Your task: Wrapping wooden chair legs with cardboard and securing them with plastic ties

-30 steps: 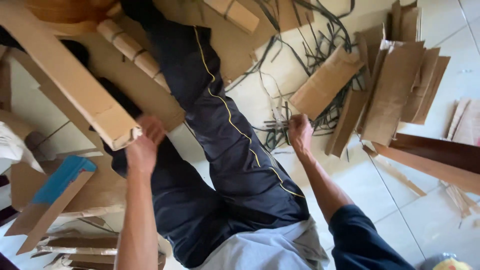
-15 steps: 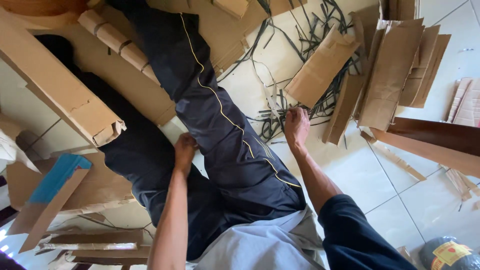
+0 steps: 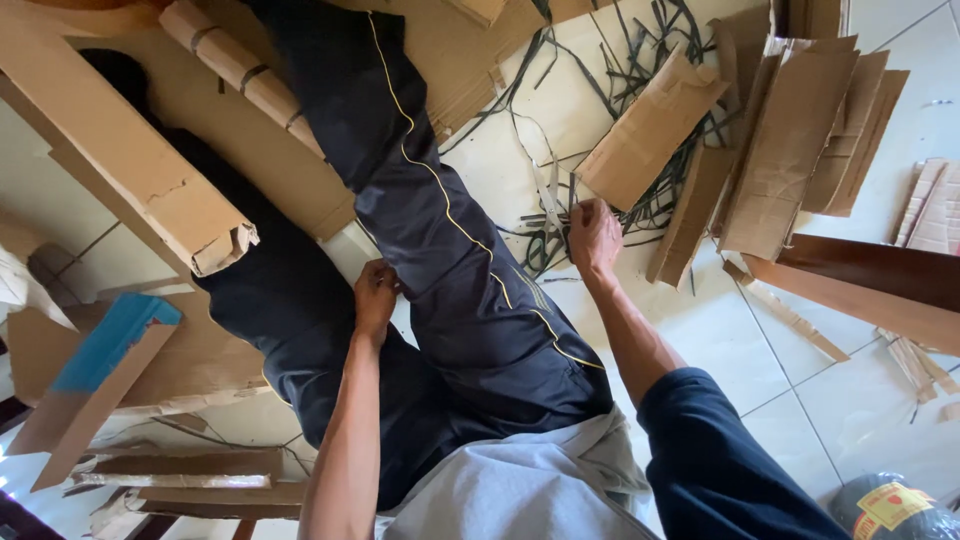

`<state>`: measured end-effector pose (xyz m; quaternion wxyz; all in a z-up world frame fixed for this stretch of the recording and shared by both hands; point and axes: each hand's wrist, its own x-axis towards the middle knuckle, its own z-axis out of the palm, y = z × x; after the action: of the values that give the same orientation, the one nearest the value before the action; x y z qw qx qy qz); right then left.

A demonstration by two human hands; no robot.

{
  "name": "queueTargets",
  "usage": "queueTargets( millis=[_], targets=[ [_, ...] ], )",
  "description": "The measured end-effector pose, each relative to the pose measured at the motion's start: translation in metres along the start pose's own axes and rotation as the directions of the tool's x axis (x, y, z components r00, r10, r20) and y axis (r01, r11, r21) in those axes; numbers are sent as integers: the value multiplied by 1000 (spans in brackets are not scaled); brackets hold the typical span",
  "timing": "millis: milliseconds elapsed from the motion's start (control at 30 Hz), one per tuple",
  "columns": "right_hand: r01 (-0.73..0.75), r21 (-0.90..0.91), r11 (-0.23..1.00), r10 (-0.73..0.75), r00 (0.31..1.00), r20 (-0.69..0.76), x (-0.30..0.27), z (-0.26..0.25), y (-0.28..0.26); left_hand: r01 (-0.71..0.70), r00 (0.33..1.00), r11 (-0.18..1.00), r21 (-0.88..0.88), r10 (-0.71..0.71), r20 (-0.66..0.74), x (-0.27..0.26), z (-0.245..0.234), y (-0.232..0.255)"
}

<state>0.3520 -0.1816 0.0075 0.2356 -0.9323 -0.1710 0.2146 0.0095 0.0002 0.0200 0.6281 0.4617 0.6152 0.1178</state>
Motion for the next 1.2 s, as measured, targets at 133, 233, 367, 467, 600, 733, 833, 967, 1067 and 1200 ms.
queueTargets(
  millis=[133,233,367,467,600,733,833,967,1067,1200],
  targets=[
    [45,-97,994,-44,999,16,-7,-7,6,-5,1000,1000,-30,5,-4,2,2,-3],
    [70,-135,988,-62,996,59,-13,-15,13,-1,1000,1000,-30,1,-2,5,1,-8],
    [152,-145,978,-155,988,-6,-19,-27,17,7,1000,1000,-19,-7,-6,-3,3,5],
    [318,-81,945,-328,926,-185,-24,-63,-3,4,1000,1000,-13,-4,-10,-5,3,5],
    [502,281,818,-409,851,-331,-30,-152,-83,-9,1000,1000,-1,9,-23,-7,5,7],
    [381,702,602,-316,921,-229,-41,-209,-157,-53,998,999,-9,53,-31,-14,7,30],
    [347,863,366,-266,928,-260,-57,-215,-201,-225,968,966,-127,207,-142,-42,10,47],
    [289,783,551,-398,916,-58,-97,-160,-255,-414,901,879,-234,361,-240,-126,17,133],
    [487,634,601,-684,724,92,-143,-107,-274,-522,853,771,-366,459,-250,-150,14,151],
    [653,523,547,-828,514,224,-181,-62,-274,-594,767,792,-141,505,-396,-137,-5,130]
  ],
)
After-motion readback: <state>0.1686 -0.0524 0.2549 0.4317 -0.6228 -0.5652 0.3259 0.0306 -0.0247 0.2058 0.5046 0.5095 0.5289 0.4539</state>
